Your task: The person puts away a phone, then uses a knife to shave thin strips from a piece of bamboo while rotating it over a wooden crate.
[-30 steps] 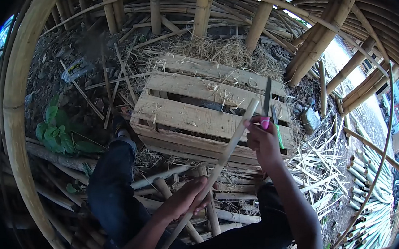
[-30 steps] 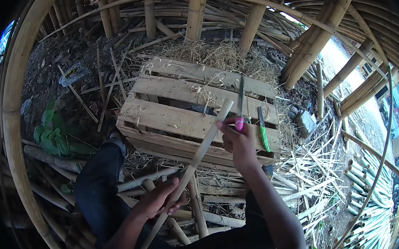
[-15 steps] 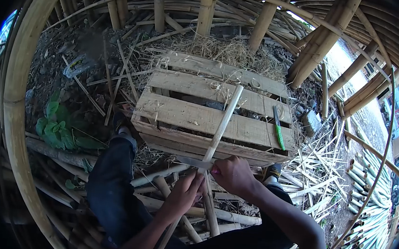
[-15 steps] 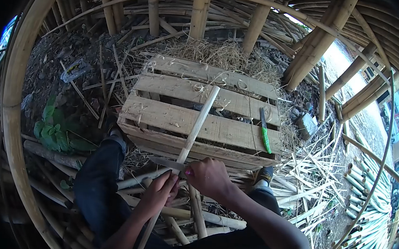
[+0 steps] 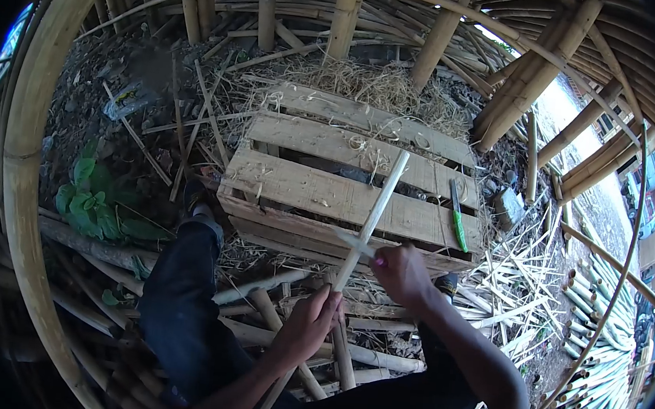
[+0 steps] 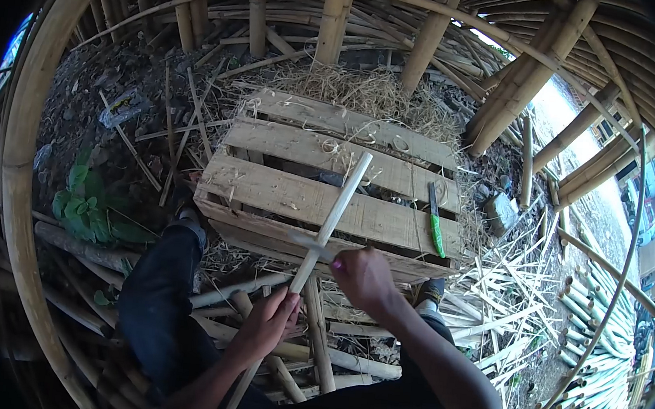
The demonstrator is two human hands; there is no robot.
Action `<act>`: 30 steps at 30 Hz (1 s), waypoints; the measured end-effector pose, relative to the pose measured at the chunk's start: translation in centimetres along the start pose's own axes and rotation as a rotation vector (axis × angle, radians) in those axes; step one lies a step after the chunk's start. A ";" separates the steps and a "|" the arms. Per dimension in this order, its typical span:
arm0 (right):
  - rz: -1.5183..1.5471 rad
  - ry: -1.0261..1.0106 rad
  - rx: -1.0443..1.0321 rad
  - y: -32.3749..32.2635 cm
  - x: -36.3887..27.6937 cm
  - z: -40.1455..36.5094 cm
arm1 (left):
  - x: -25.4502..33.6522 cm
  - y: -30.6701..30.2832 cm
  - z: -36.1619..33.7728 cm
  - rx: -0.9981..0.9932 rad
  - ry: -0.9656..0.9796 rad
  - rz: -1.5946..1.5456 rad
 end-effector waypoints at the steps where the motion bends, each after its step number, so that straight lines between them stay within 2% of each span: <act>1: -0.050 -0.089 -0.017 0.7 -1.4 0.0 | 0.1 -0.1 0.0 0.013 0.001 0.002; 2: -0.100 -0.178 -0.034 1.1 -2.7 -0.1 | 0.1 -0.2 0.0 0.026 0.002 0.004; 6: -0.133 -0.229 0.002 -0.2 -3.4 0.7 | 0.3 -0.1 -0.2 0.107 0.065 0.144; 8: -0.282 -0.071 0.169 -2.9 0.4 1.6 | 1.0 0.3 -0.8 0.064 0.013 0.103; 10: -0.220 0.090 0.279 -4.5 3.4 1.3 | 0.2 0.9 -0.6 0.031 0.023 0.079; 12: -0.208 0.118 0.320 -5.4 3.4 0.7 | 0.1 1.1 -0.3 0.004 0.032 0.051; 14: -0.158 0.098 0.190 -4.5 2.2 0.0 | -0.1 0.9 -0.2 -0.058 -0.044 -0.041; 16: -0.132 0.045 0.063 -1.9 0.2 -0.7 | 0.0 0.5 0.0 -0.028 -0.040 -0.021; 18: -0.044 -0.090 -0.018 0.4 -2.0 -1.2 | -1.0 0.0 0.6 0.029 -0.050 0.025; 19: -0.096 -0.146 -0.039 0.9 -3.3 -1.3 | -0.8 0.0 0.5 0.074 0.071 0.021; 21: -0.147 -0.200 -0.060 1.0 -4.3 -1.2 | -0.5 0.2 0.4 0.085 0.059 0.018; 23: -0.186 -0.107 -0.007 0.0 -3.3 -0.6 | -0.4 0.2 0.1 0.093 0.045 0.017; 24: -0.313 -0.102 0.124 0.0 -0.3 -0.2 | -0.4 0.4 0.0 0.076 0.030 0.059; 25: -0.303 0.019 0.164 -2.1 1.7 0.6 | -0.4 0.5 -0.1 0.057 0.016 0.101; 26: -0.391 -0.069 0.201 -3.7 1.9 0.7 | -0.3 0.6 0.0 0.052 0.020 0.105; 28: -0.213 0.178 0.267 -4.1 4.1 0.4 | -0.4 1.2 0.1 0.040 0.075 0.048; 30: -0.219 0.132 0.216 -3.5 3.2 0.0 | -0.2 1.1 0.1 0.053 0.140 -0.004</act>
Point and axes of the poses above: each hand's wrist, its own z-axis towards the middle knuckle, its own y-axis out of the palm, x = y × z, the point moved 4 cm from there along z, towards the middle knuckle, and after that the axes turned 13 degrees about -y, right-handed, at the moved point
